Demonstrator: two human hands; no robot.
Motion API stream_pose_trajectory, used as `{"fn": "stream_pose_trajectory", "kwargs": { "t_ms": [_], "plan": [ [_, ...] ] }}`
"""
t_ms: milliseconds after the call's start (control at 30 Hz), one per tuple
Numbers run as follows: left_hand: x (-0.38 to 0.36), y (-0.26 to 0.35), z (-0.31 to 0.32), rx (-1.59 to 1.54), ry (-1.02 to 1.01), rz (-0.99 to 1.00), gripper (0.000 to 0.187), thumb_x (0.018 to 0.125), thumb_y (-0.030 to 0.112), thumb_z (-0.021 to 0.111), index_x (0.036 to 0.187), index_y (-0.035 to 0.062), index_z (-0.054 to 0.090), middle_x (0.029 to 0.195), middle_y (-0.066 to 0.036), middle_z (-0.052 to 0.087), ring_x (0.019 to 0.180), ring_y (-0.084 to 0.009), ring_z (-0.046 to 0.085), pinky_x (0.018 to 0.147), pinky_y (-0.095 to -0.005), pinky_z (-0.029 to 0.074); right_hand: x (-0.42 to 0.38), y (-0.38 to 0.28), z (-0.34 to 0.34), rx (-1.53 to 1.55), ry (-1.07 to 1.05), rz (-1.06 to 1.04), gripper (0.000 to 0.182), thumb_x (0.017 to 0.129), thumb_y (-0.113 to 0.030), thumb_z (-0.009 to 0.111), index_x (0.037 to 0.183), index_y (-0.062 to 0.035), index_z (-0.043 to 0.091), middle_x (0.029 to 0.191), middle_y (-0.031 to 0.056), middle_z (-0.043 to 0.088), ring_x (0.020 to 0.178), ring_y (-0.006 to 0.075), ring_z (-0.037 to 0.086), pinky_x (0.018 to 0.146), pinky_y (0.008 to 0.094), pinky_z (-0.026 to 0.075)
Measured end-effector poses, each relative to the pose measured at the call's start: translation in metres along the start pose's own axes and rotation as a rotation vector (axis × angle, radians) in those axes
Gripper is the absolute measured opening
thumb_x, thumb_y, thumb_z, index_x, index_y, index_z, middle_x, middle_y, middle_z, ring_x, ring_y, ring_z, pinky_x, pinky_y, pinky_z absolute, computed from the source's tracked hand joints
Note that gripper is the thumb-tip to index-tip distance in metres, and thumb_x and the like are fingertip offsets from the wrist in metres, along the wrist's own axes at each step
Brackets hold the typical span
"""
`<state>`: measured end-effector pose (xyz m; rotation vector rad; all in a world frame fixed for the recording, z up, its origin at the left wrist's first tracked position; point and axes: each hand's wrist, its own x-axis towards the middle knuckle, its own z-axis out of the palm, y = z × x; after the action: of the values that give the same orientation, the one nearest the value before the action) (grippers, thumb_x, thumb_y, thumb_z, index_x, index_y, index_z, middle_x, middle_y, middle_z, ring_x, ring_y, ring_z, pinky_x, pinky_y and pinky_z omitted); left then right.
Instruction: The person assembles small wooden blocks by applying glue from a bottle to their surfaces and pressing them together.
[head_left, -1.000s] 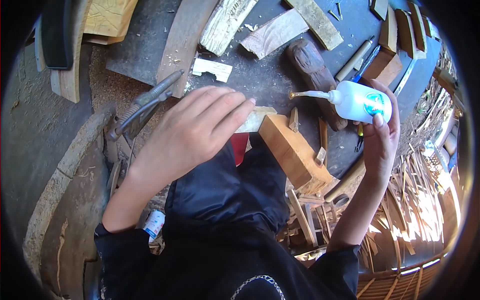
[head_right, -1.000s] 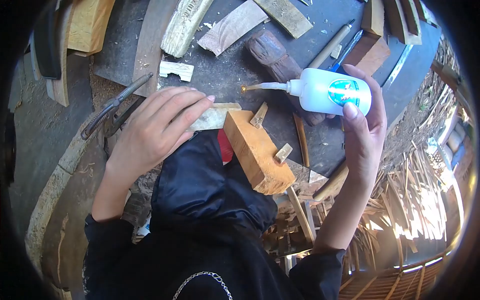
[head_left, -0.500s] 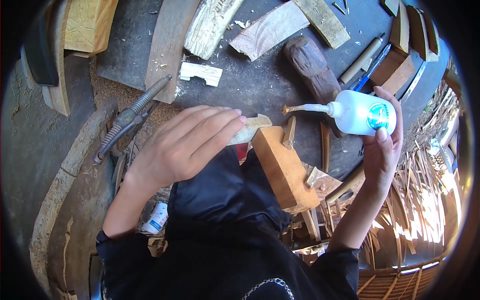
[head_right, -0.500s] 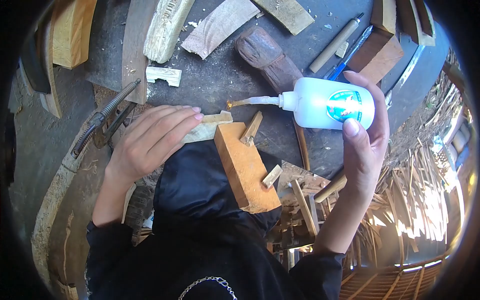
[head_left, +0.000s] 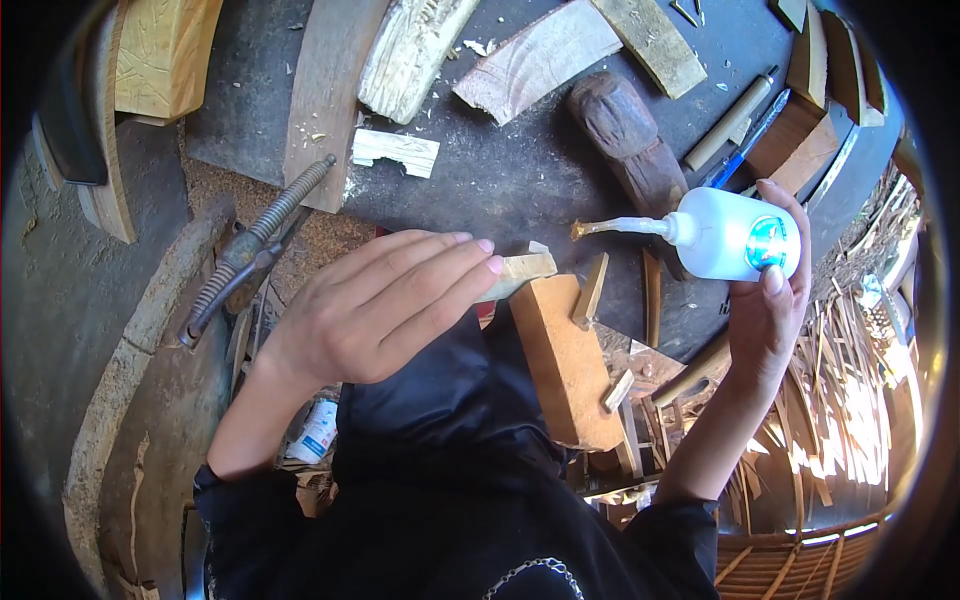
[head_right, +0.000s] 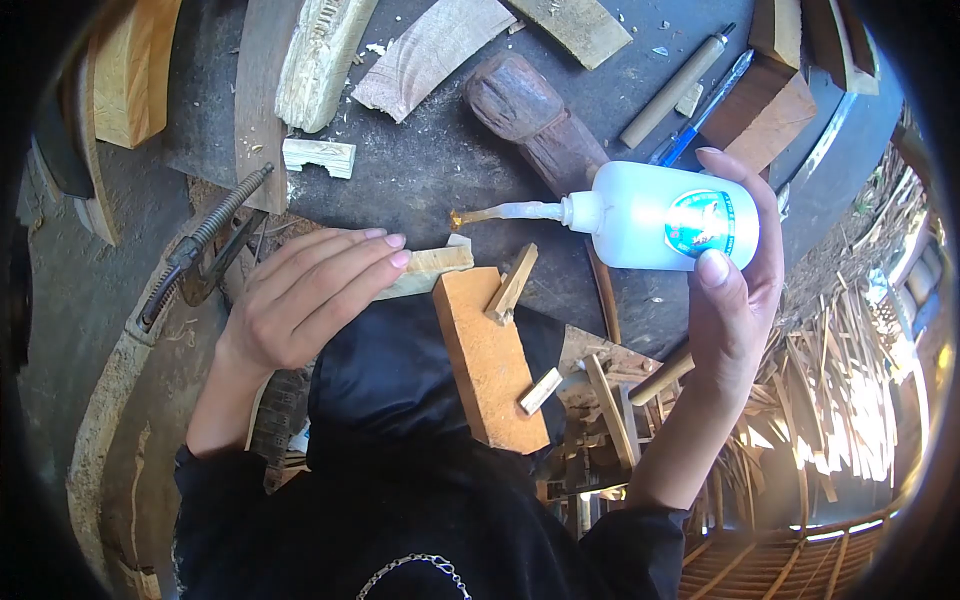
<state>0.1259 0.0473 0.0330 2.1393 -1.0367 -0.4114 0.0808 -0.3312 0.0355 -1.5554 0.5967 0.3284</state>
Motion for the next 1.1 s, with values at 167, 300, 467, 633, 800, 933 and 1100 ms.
{"fn": "stream_pose_trajectory", "kwargs": {
  "t_ms": [167,300,467,633,800,933,1100],
  "plan": [
    [0.003,-0.002,0.002,-0.006,-0.029,-0.01,0.036,0.09,0.004,0.074,0.126,-0.0011,0.073,0.124,-0.013,0.077,0.112,-0.0283,0.077,0.096,-0.0406,0.064,-0.004,-0.001,-0.002,0.011,0.034,0.039,0.099,0.086,-0.046,0.084,0.159,0.0052,0.04,0.151,0.0197,0.054,0.137,0.0294,0.063,0.111,0.046,0.058],
    [0.002,-0.002,0.003,-0.029,-0.069,-0.041,0.046,0.085,0.002,0.077,0.13,-0.0009,0.071,0.129,-0.014,0.075,0.117,-0.0313,0.074,0.099,-0.0432,0.061,-0.011,-0.001,0.003,0.212,0.07,0.053,0.096,0.083,-0.043,0.084,0.156,0.0037,0.042,0.14,0.0205,0.058,0.124,0.0301,0.067,0.097,0.0415,0.062],
    [0.002,0.001,-0.002,-0.013,-0.105,-0.1,0.063,0.078,0.006,0.081,0.14,0.0037,0.066,0.137,-0.012,0.07,0.126,-0.0342,0.068,0.105,-0.0478,0.056,-0.033,0.015,-0.008,0.589,0.063,0.021,0.101,0.086,-0.038,0.081,0.166,0.0001,0.03,0.159,0.0266,0.045,0.134,0.0356,0.059,0.105,0.0441,0.058],
    [0.0,0.006,-0.004,0.058,-0.101,-0.094,0.067,0.081,0.012,0.085,0.144,0.007,0.064,0.142,-0.011,0.067,0.131,-0.0344,0.065,0.108,-0.0483,0.055,-0.05,0.018,-0.003,0.794,0.098,-0.131,0.099,0.088,-0.036,0.082,0.166,-0.0053,0.03,0.14,0.0308,0.049,0.095,0.0268,0.056,0.084,0.0353,0.053],
    [-0.008,0.013,-0.007,0.204,0.051,-0.027,0.08,0.081,0.028,0.093,0.15,0.0091,0.058,0.148,-0.011,0.064,0.142,-0.0352,0.054,0.119,-0.0493,0.046,-0.075,0.029,-0.026,0.989,-0.075,-0.184,0.093,0.096,-0.036,0.079,0.169,-0.0115,0.027,0.144,0.0295,0.045,0.109,0.0312,0.057,0.094,0.0382,0.055],
    [-0.019,0.027,-0.008,0.357,0.179,0.03,0.088,0.082,0.042,0.093,0.152,0.0091,0.053,0.149,-0.012,0.063,0.145,-0.0342,0.048,0.123,-0.0465,0.038,-0.093,0.048,-0.031,0.942,-0.04,-0.298,0.098,0.1,-0.041,0.077,0.172,-0.006,0.02,0.162,0.0285,0.039,0.146,0.0409,0.045,0.121,0.0593,0.041],
    [-0.036,0.063,0.007,0.457,0.385,0.16,0.089,0.086,0.05,0.089,0.152,0.0067,0.049,0.136,-0.008,0.063,0.132,-0.0302,0.05,0.108,-0.0431,0.053,-0.111,0.052,-0.022,0.596,0.146,-0.391,0.11,0.081,-0.033,0.092,0.167,-0.0023,0.03,0.165,0.0248,0.038,0.139,0.035,0.051,0.116,0.0543,0.044]
  ]
}}
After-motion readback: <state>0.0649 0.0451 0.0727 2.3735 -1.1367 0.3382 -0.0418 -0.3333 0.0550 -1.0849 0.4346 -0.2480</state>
